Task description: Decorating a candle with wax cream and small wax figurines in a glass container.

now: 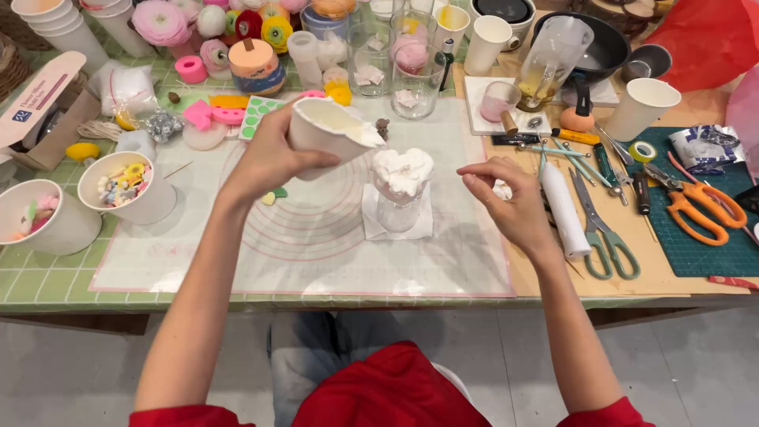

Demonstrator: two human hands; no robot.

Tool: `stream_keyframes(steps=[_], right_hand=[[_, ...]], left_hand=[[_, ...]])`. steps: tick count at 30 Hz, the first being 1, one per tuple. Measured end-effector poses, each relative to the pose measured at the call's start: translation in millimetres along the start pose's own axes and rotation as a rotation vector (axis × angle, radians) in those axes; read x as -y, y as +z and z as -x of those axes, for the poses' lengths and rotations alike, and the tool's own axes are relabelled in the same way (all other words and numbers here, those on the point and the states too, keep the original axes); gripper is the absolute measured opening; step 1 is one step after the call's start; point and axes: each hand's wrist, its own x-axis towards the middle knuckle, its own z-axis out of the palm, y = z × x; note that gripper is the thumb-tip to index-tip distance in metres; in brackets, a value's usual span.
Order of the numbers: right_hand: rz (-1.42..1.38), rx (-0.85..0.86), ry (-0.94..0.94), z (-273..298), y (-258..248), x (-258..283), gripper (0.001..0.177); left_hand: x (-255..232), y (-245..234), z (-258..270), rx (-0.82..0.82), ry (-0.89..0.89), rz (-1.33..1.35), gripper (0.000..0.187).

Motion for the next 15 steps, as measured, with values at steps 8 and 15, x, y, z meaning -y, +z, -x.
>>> stream_keyframes(steps=[8,15], right_hand=[[-0.006,-0.043,0.062,38.0,24.2,6.9,0.03],[0.037,-0.107,-0.031,102.1,46.4,51.8,0.096]], left_hand=[[24.7,45.3,52.9,-0.252,-0.019,0.716,0.061],[-12.3,195.0,82.5,-0.457,-0.003,0.83,0.061]])
